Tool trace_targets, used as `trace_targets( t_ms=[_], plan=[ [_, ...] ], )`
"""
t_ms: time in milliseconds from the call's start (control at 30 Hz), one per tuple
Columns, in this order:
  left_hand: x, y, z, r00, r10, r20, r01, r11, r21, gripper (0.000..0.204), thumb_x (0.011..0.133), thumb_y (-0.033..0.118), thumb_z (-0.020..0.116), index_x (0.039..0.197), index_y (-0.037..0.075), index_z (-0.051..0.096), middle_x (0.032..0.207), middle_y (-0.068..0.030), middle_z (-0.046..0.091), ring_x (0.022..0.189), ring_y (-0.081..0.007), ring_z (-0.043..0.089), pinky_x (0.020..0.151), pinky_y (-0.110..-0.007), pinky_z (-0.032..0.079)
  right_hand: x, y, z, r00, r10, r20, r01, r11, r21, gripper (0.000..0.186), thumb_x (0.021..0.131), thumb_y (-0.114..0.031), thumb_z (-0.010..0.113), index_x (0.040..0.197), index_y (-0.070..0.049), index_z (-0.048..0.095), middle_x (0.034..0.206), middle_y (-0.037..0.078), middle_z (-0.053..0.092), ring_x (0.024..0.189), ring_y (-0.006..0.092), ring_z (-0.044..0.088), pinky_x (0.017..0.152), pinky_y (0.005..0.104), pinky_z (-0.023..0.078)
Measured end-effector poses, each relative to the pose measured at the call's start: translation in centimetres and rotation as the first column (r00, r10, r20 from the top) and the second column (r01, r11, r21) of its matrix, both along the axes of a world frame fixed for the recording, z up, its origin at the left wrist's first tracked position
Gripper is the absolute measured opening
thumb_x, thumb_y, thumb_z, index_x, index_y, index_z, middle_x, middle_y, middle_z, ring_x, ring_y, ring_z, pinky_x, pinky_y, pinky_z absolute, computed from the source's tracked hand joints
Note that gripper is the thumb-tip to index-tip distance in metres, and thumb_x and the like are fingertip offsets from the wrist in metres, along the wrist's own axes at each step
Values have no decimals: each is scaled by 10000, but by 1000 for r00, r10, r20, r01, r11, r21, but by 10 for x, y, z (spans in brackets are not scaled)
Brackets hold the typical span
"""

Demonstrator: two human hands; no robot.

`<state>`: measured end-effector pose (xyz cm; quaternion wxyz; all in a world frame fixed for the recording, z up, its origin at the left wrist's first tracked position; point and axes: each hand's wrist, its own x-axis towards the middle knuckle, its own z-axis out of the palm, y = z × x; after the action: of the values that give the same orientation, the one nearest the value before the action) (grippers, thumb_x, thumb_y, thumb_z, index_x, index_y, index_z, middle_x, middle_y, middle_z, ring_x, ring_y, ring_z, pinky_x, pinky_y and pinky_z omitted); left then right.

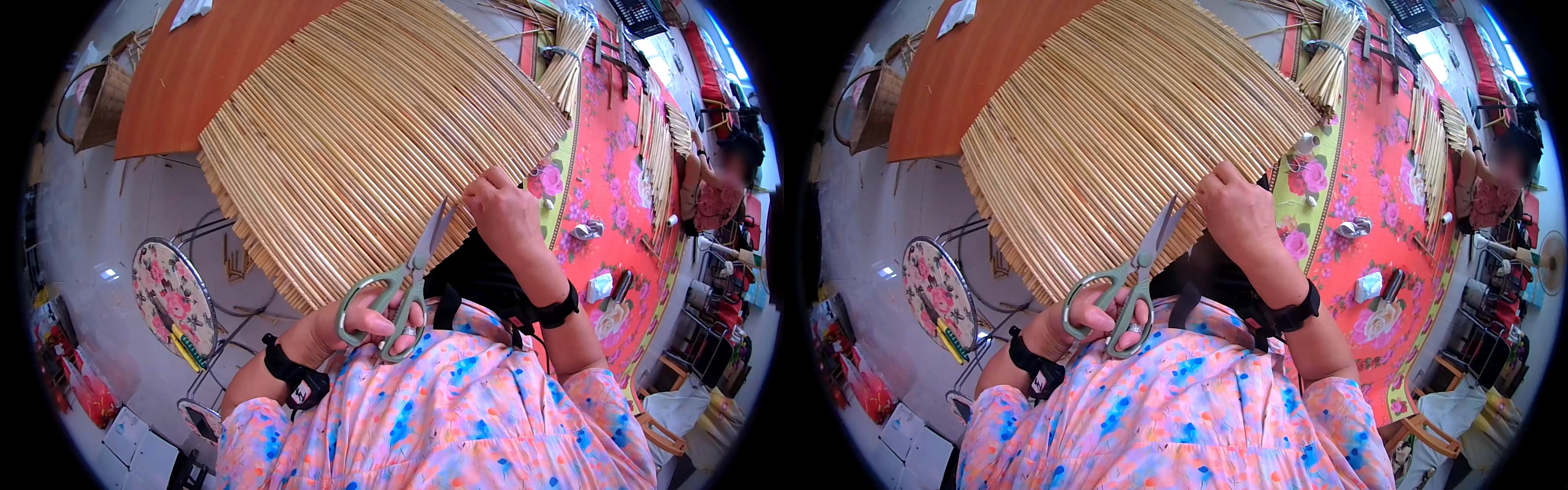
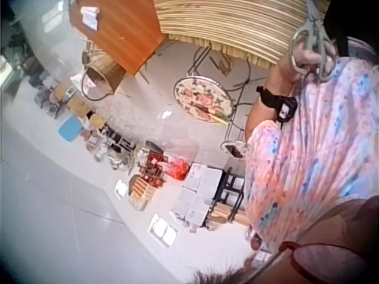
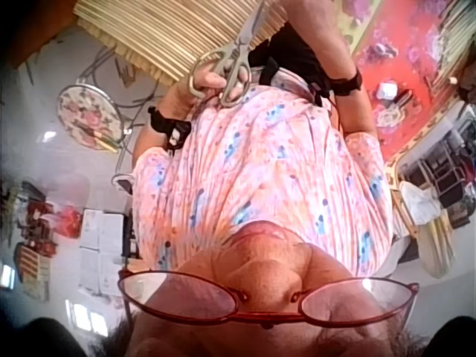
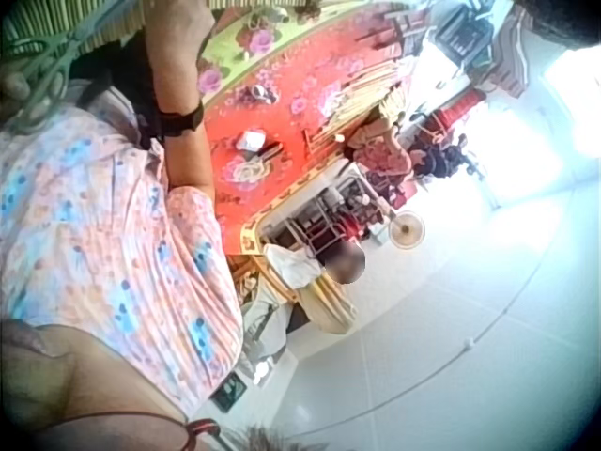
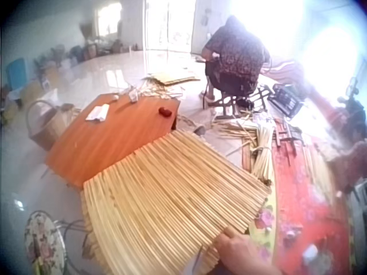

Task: The person trims the edges of a reed mat using shears, adjusts the alignment of the individual reeds by hand, and weaves additional reeds into the structure.

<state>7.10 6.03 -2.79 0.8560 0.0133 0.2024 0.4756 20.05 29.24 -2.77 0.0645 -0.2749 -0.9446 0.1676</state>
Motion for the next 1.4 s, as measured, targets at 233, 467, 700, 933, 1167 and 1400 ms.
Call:
trace_targets(
  t_ms=[233,467,700,933,1167,1400],
  plan=[
    [6,7,-5,999,-22,32,22,1000,18,439,745,250,698,1072,-12,567,833,-102,620,710,-143,582,586,-249,471,10,0,9,991,-7,131,8,1000,-3,68,837,-150,623,838,-83,609,848,79,564,689,315,611,607,427,498],
    [7,16,-5,993,-38,-109,36,999,-23,391,722,154,699,1040,-20,551,792,-97,611,669,-141,576,591,-237,466,10,-4,7,998,-32,56,34,999,-38,66,843,-128,603,848,-73,567,838,97,551,679,330,601,590,430,494],
    [9,17,-3,991,4,-132,-9,999,-36,337,748,163,692,1008,-11,567,743,-69,610,624,-115,568,529,-221,448,9,-5,8,997,-17,69,21,998,-51,58,853,-112,592,875,-71,558,849,106,547,682,337,599,591,435,493],
    [7,20,1,986,-7,-166,1,999,-39,326,756,166,690,994,-18,565,721,-69,601,609,-122,559,545,-233,456,10,-5,9,996,4,86,1,998,-59,42,857,-95,585,876,-68,558,846,110,547,674,339,597,583,428,490],
    [5,22,3,986,-12,-164,7,1000,-31,308,772,155,668,997,-26,561,714,-73,596,604,-123,553,549,-235,456,13,-3,9,996,41,85,-37,998,-43,51,857,-110,582,875,-65,564,849,105,550,659,333,607,568,426,498],
    [5,22,6,979,-38,-203,27,998,-53,302,779,152,660,1004,-25,563,708,-66,597,610,-118,553,548,-235,453,12,-6,8,996,24,89,-19,998,-63,28,859,-85,581,860,-66,561,852,105,562,665,341,596,572,426,488]
  ],
)
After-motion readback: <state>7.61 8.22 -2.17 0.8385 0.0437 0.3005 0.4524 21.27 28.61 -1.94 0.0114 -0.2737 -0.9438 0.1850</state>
